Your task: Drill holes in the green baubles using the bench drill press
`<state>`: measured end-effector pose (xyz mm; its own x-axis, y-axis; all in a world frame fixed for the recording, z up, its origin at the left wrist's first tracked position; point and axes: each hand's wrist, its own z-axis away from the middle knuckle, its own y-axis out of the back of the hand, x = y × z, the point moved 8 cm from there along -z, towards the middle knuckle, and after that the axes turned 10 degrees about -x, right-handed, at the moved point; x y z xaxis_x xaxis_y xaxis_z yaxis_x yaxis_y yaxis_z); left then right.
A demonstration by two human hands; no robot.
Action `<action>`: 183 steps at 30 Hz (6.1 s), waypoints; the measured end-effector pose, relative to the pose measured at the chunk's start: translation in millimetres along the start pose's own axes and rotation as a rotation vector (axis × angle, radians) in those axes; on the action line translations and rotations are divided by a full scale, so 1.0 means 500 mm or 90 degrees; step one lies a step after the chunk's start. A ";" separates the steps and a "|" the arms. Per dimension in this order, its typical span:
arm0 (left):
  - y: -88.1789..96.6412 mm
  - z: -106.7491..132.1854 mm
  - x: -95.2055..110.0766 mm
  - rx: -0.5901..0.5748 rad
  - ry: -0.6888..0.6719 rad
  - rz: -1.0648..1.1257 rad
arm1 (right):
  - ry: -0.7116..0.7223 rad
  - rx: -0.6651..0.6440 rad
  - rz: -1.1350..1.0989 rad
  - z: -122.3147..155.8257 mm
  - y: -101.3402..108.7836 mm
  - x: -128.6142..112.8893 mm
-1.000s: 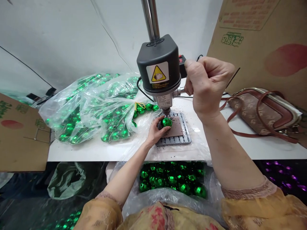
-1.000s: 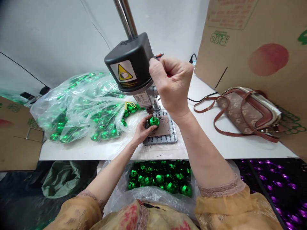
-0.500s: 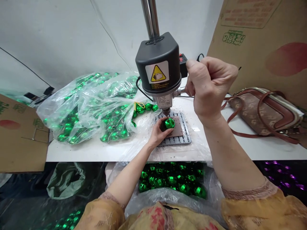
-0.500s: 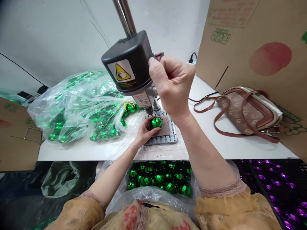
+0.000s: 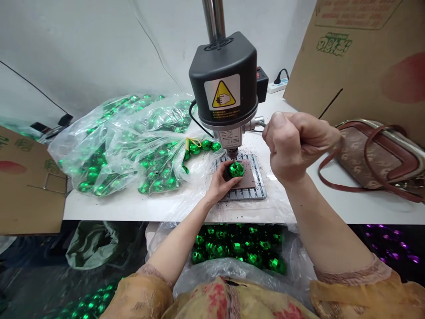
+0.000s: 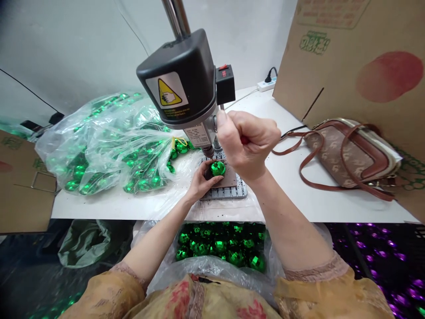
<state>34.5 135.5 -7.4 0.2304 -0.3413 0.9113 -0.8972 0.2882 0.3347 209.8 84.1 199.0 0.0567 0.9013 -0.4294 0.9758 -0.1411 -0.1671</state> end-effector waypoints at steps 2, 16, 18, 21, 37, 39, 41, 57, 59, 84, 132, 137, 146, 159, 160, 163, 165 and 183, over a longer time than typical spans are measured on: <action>0.000 0.000 -0.001 -0.003 0.000 -0.004 | 0.013 0.005 -0.002 0.002 0.000 0.000; -0.002 -0.001 -0.010 -0.003 0.005 0.011 | 0.111 0.032 0.021 0.034 0.010 0.009; -0.001 0.000 -0.009 0.000 0.007 0.007 | 0.132 0.016 0.016 0.041 0.010 0.008; -0.002 0.001 -0.007 0.001 0.010 0.001 | 0.160 -0.020 0.010 0.050 0.008 -0.001; -0.072 0.173 0.140 0.017 -0.222 -0.274 | -0.048 0.017 0.007 -0.086 -0.019 0.008; -0.168 0.229 0.142 -0.212 -0.284 -0.304 | -0.047 0.017 0.005 -0.086 -0.019 0.009; -0.260 0.282 0.109 -0.430 -0.267 -0.344 | -0.039 0.024 -0.001 -0.086 -0.017 0.009; 0.029 0.141 0.143 0.107 -0.275 -0.377 | -0.063 0.034 -0.026 -0.074 -0.010 0.019; 0.151 0.066 0.105 0.245 -0.125 -0.425 | -0.064 0.033 -0.022 -0.073 -0.010 0.018; 0.107 0.038 0.041 -0.033 0.030 0.095 | -0.048 0.043 -0.062 -0.070 -0.011 0.022; -0.007 0.007 0.000 0.043 0.012 0.001 | -0.045 0.010 -0.045 -0.025 -0.008 0.004; -0.007 0.006 0.001 0.042 0.009 0.007 | 0.009 0.021 -0.066 -0.010 -0.004 0.004; -0.007 0.006 0.005 0.045 -0.001 0.012 | 0.065 0.011 -0.042 0.000 -0.002 0.001; -0.007 0.006 0.000 0.052 0.006 0.036 | 0.140 -0.030 -0.010 0.038 0.007 0.008; -0.007 0.007 0.001 0.052 0.005 0.041 | 0.150 -0.037 -0.010 0.044 0.007 0.007; -0.008 0.008 0.003 0.055 0.006 0.049 | 0.169 -0.048 -0.006 0.054 0.009 -0.001; -0.008 0.007 0.004 0.057 0.010 0.047 | 0.144 -0.050 0.007 0.044 0.006 -0.007; -0.280 0.287 0.101 -0.464 -0.242 -0.341 | -0.074 0.005 0.005 -0.087 -0.018 0.016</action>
<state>117.8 -50.9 -42.6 0.2888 -0.8164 0.5001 -0.2276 0.4489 0.8641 210.8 110.2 235.5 0.0388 0.8470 -0.5301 0.9737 -0.1512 -0.1704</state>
